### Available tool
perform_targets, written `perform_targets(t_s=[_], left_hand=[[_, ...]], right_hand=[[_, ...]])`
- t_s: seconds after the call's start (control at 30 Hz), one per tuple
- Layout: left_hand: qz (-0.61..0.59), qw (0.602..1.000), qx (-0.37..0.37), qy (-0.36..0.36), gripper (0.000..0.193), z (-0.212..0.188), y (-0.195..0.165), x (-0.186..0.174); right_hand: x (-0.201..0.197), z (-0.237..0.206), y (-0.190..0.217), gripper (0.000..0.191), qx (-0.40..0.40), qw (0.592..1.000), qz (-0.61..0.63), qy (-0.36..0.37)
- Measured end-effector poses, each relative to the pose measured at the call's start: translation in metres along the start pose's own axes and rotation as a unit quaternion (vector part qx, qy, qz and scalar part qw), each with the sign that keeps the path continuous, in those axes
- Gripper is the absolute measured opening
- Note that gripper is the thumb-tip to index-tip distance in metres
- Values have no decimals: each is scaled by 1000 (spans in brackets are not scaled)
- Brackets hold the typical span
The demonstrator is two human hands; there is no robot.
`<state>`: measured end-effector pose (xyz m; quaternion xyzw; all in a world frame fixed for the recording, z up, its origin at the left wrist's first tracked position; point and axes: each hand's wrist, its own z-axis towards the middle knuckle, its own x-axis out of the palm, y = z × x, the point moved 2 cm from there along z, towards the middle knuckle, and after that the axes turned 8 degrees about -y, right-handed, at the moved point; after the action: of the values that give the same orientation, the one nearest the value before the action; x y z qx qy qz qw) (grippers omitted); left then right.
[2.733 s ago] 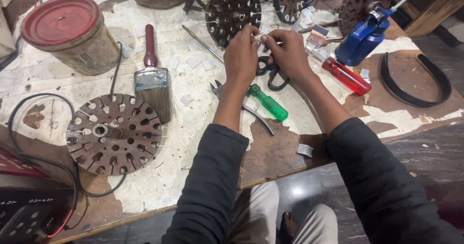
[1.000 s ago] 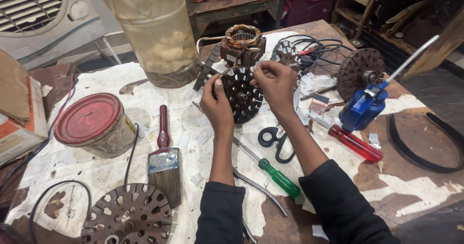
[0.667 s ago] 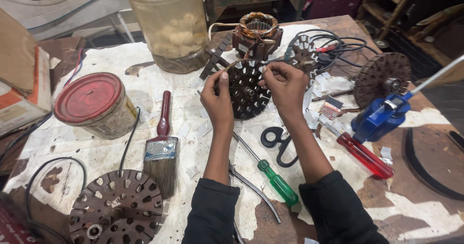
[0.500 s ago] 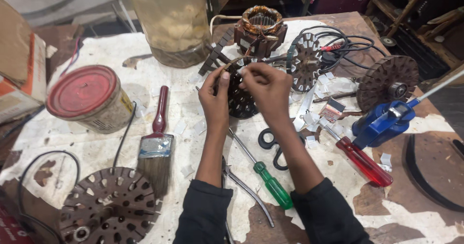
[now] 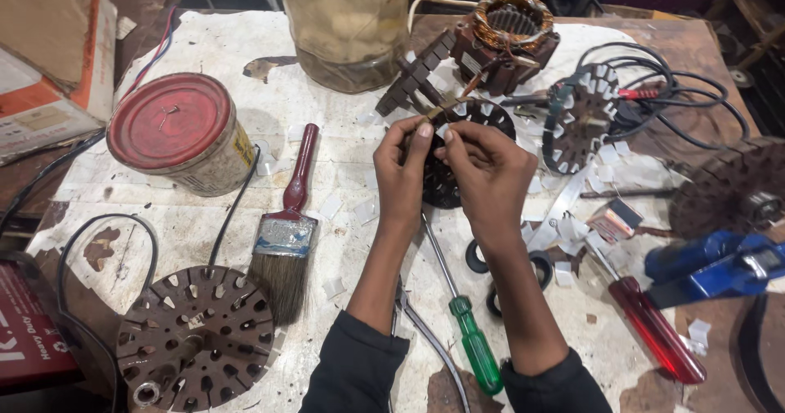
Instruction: The person inserts small white insulating pieces into slots on a circular metal rotor component. They briefly kneel to use a hammer on a small item on the floor, then return to the bench to continue inserting pieces into the rotor.
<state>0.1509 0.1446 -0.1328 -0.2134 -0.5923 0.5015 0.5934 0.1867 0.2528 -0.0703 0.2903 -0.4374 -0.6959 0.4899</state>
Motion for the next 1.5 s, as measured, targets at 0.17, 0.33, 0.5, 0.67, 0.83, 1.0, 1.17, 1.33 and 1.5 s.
perform_targets(t_s=[0.17,0.33,0.5,0.67,0.83,1.0,1.17,1.33,1.5], left_hand=[[3,1000,9,-5,25,0,-1,2],[48,998,27,-6,24,-2,-2,2],[63,997,27,-20,26,-6,-6,0],[74,996,24,-36,29,-5,-9,2],[74,996,0,-42,30,-7,-8,1],[91,995,-9,-43,31,-7,-5,2],[75,996,-26,-36,33,-5,-6,7],[90,995,-17,-35,32,-9,-11,6],[110,993,37,-29,31,-7,-5,-1]], right_hand=[[-5,6,-10,15,-5,1000,16,-1],[-17,12,-19,16,10,999,37,-15],[-23,14,-17,15,-5,999,43,-20],[-19,10,-5,14,-10,999,-33,-9],[-25,11,2,13,0,998,-51,-32],[-30,11,3,11,-6,993,-113,-41],[-30,14,3,12,-24,992,-109,-51],[-33,9,6,11,-49,990,-127,-47],[-33,2,-2,11,-40,992,-115,-42]])
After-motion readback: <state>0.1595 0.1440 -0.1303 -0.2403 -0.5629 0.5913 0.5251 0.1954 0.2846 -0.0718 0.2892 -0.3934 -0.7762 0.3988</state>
